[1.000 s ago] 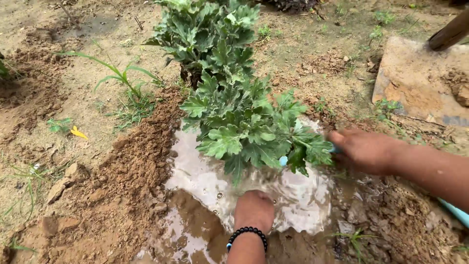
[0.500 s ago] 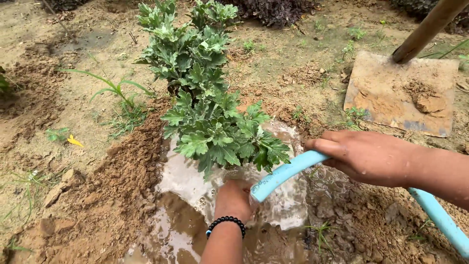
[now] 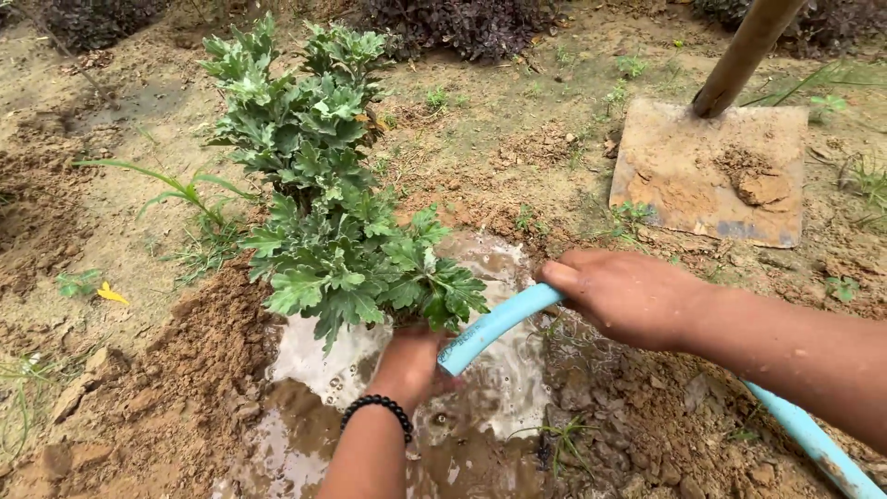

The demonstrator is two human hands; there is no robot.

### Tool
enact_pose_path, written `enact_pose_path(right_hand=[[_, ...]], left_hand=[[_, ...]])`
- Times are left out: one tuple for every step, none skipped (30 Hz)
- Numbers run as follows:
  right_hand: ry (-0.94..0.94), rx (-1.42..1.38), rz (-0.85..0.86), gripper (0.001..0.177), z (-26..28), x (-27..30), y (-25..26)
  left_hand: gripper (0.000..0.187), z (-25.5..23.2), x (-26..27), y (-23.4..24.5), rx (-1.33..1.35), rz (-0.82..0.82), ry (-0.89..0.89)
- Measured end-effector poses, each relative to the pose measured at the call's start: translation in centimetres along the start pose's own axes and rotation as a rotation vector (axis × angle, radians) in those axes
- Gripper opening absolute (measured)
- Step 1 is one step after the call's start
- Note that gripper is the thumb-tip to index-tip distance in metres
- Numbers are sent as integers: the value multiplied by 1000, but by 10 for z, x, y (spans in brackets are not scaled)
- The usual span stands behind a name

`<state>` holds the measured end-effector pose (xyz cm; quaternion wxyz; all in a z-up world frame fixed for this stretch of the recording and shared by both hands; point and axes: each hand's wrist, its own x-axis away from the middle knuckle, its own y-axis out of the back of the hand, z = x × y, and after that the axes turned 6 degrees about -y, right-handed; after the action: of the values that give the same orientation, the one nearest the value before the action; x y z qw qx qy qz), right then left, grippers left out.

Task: The person waters a plant with a hose and uses their hands to pack and smooth the wet soil around the base. They continue watering while using their hands to mold the mud around the plant's roots.

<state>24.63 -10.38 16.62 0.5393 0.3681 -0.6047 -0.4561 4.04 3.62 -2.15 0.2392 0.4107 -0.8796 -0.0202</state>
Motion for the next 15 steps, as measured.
enact_pose_path(right_hand=[[0, -1, -2, 14, -3, -6, -10], [7, 20, -6, 13, -6, -12, -20], [15, 41, -10, 13, -8, -19, -30], [14, 40, -11, 13, -6, -20, -40], [36, 28, -173, 24, -4, -20, -51], [58, 16, -334, 35, -1, -20, -62], [57, 17, -331, 35, 9, -11, -76], [65, -105, -461, 34, 19, -1, -89], [77, -226, -596, 34, 28, 5, -100], [80, -221, -600, 34, 44, -1, -111], [9, -556, -324, 27, 60, -4, -125], [-57, -875, -29, 22, 75, -8, -139], [-65, -877, -29, 22, 92, -20, -137], [-144, -1241, 60, 28, 109, -32, -135], [-224, -1607, 149, 35, 126, -46, -132]], left_hand=[[32, -23, 9, 3, -2, 0, -1], [34, -46, 17, 7, 12, 91, 59], [43, -68, 26, 11, 27, 182, 120], [43, -68, 21, 10, 25, 182, 119], [42, -66, 17, 8, -64, 299, 73], [43, -65, 13, 7, -154, 416, 26], [43, -68, 13, 2, -152, 418, 27], [39, -71, 14, -2, -157, 395, 2], [35, -77, 13, -5, -162, 367, -28], [35, -91, 17, -4, -161, 363, -34], [32, -102, 23, -5, -254, 310, -30], [30, -113, 29, -7, -348, 256, -26], [30, -116, 32, -10, -349, 264, -26], [27, -118, 35, -14, -298, 285, 4], [26, -121, 37, -17, -250, 306, 32]])
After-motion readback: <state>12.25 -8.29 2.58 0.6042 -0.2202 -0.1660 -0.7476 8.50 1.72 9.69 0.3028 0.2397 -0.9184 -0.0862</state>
